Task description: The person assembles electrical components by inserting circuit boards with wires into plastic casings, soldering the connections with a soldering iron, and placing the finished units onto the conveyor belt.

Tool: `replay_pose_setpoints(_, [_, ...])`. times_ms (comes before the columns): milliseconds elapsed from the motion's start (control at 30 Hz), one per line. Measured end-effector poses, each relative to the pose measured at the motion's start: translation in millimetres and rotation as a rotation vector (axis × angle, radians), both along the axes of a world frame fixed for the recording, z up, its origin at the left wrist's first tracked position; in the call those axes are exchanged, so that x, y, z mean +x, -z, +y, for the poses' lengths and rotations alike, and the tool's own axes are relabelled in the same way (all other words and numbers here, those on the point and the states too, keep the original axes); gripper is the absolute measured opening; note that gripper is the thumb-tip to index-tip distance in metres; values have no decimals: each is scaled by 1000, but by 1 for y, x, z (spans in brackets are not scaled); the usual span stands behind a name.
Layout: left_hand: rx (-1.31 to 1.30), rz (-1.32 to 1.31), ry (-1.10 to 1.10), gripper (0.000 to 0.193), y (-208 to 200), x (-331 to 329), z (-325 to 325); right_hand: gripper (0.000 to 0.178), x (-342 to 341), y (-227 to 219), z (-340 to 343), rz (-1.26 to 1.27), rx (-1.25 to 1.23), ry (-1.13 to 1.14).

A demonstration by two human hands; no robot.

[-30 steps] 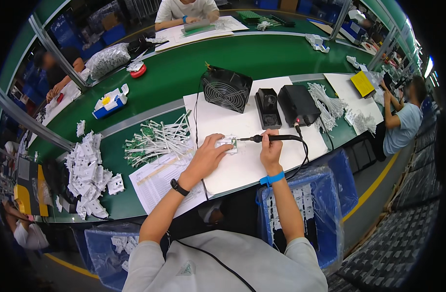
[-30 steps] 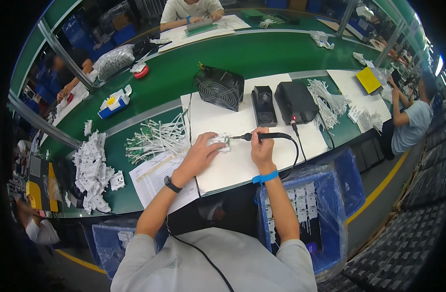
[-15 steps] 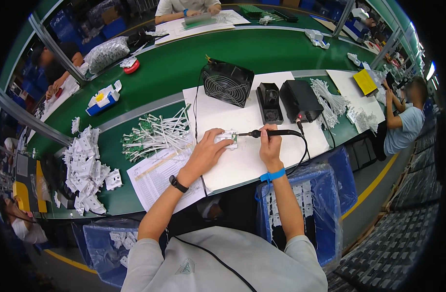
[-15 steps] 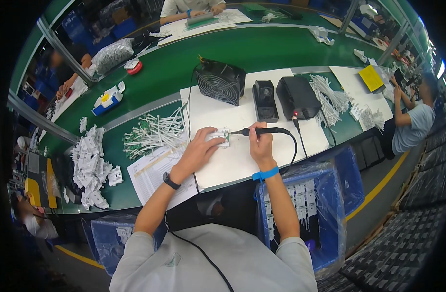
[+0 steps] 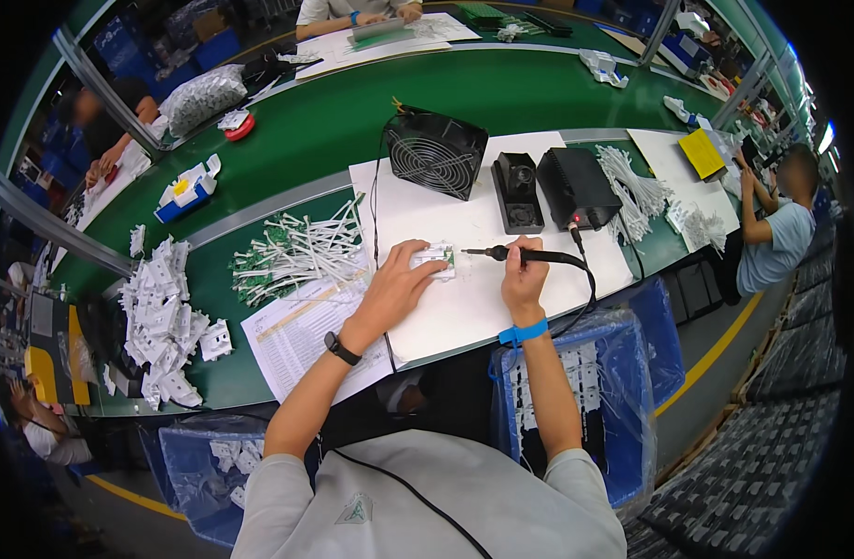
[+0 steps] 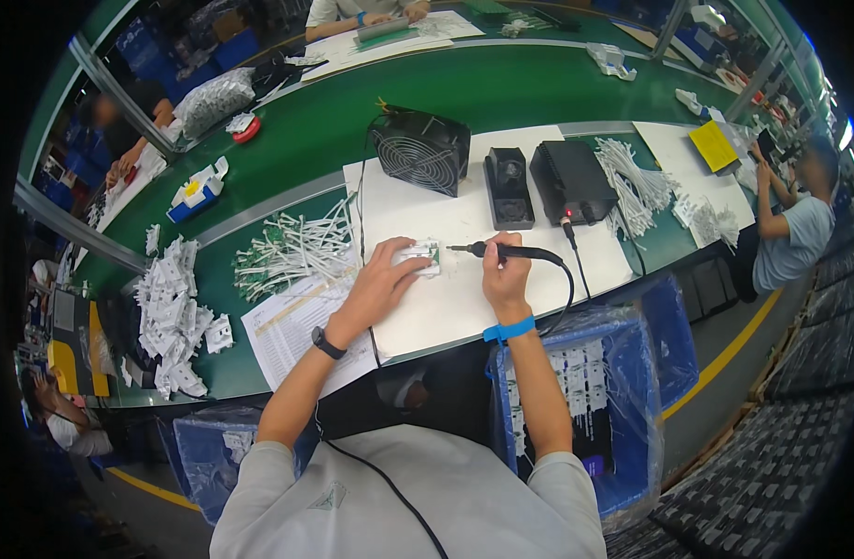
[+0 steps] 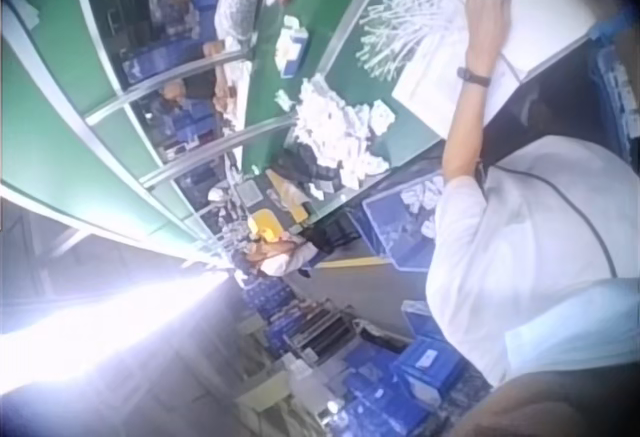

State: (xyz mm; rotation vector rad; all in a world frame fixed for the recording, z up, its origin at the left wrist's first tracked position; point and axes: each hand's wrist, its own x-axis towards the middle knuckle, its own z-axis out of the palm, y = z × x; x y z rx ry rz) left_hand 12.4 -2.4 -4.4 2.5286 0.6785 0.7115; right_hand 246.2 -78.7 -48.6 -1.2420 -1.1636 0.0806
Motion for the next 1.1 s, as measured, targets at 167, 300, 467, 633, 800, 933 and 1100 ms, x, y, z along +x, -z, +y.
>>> replay_pose_setpoints(167, [25,7,-30,38,5,7,7,9,2,3,1,80,1,24])
replay_pose_setpoints(300, [18,45,-35,43,0,12,11,9,0,2,2,77,22,56])
replay_pose_setpoints(467, [36,152,-30,48,-8,15,15,8,1,3,1,92,8,40])
replay_pose_setpoints(633, [-27,135,3,47,-9,16,22,8,0,-5,1,87,-51,-30])
replay_pose_setpoints(800, [-50,137,16,46,-7,15,27,7,0,-6,3,74,-52,-82])
replay_pose_setpoints(933, [-61,131,19,46,-8,16,25,7,2,-4,1,93,-77,-104])
replay_pose_setpoints(1100, [-58,128,12,46,-8,15,24,7,0,-8,0,93,-98,-123])
